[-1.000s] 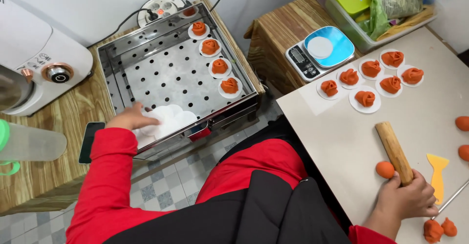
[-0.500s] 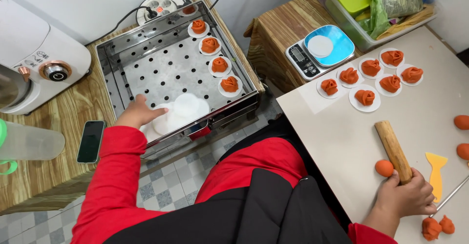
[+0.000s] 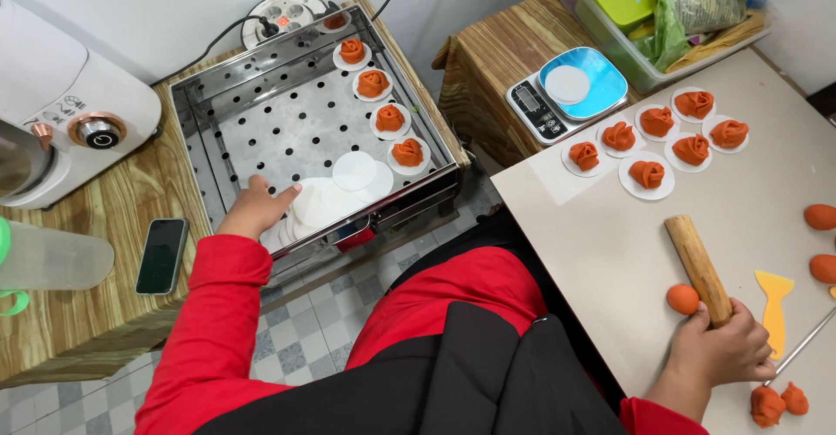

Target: Shaping orange dough into decorative rose shapes using a rolling pin and cutter, then placing them in a steamer tray.

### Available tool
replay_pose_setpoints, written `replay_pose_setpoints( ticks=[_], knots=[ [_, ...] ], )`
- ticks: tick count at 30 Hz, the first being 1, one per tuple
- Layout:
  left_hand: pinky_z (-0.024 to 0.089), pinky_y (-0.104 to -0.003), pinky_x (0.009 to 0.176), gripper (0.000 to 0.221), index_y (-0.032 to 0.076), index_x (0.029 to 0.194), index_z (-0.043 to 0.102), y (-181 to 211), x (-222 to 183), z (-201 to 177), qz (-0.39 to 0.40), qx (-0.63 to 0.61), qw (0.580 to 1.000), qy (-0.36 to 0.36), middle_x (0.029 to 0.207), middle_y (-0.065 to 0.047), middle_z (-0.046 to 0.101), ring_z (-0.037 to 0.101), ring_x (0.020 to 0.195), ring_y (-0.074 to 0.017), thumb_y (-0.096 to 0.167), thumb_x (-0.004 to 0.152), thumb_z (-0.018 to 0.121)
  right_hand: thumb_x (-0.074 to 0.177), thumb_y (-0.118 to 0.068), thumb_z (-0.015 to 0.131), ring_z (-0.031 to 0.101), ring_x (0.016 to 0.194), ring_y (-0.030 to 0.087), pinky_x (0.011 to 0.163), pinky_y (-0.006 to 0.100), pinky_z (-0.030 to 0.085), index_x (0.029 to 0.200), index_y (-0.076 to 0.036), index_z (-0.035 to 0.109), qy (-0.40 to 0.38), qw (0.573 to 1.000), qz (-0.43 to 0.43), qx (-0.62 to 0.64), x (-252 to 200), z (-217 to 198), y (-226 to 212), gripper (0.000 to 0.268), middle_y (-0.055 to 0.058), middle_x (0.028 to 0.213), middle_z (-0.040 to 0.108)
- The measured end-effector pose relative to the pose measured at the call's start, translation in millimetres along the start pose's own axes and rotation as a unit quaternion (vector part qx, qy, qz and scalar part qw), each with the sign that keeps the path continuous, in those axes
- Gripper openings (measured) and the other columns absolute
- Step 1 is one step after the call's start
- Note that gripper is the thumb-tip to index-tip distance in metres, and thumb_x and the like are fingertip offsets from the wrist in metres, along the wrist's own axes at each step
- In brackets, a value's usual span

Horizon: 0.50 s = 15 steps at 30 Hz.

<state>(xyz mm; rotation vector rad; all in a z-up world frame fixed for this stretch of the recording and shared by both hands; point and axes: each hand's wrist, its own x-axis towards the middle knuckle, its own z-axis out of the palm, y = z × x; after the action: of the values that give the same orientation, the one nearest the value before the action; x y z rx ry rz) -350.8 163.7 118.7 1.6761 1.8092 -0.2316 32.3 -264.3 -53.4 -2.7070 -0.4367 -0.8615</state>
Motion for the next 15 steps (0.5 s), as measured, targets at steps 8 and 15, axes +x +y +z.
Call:
replay_pose_setpoints(
  ticks=[8,15],
  knots=[
    [0.044,-0.042,0.076,0.080,0.003,0.126,0.023,-13,9,18,-0.082,0.051,0.995,-0.006,0.123,-0.015,0.037,0.045,0.104,-0.0325,0.059,0.072,0.043,0.075,-0.021,0.071,0.049,0.088,0.028,0.078,0.037,0.021,0.099,-0.011,0.061,0.003,1.000,-0.004,-0.014,-1,-2,0,0.028,0.009,0.095,0.057],
    [0.047,-0.037,0.077,0.063,-0.001,0.117,0.044,-44,43,17,-0.076,0.183,0.980,-0.026,0.113,-0.018,0.051,0.054,0.095,-0.0321,0.048,0.078,0.041,0.077,-0.022,0.071,0.048,0.089,0.029,0.078,0.038,0.020,0.101,-0.010,0.061,-0.009,1.000,0.002,-0.011,0,-1,-1,0.028,0.011,0.096,0.057]
  ],
)
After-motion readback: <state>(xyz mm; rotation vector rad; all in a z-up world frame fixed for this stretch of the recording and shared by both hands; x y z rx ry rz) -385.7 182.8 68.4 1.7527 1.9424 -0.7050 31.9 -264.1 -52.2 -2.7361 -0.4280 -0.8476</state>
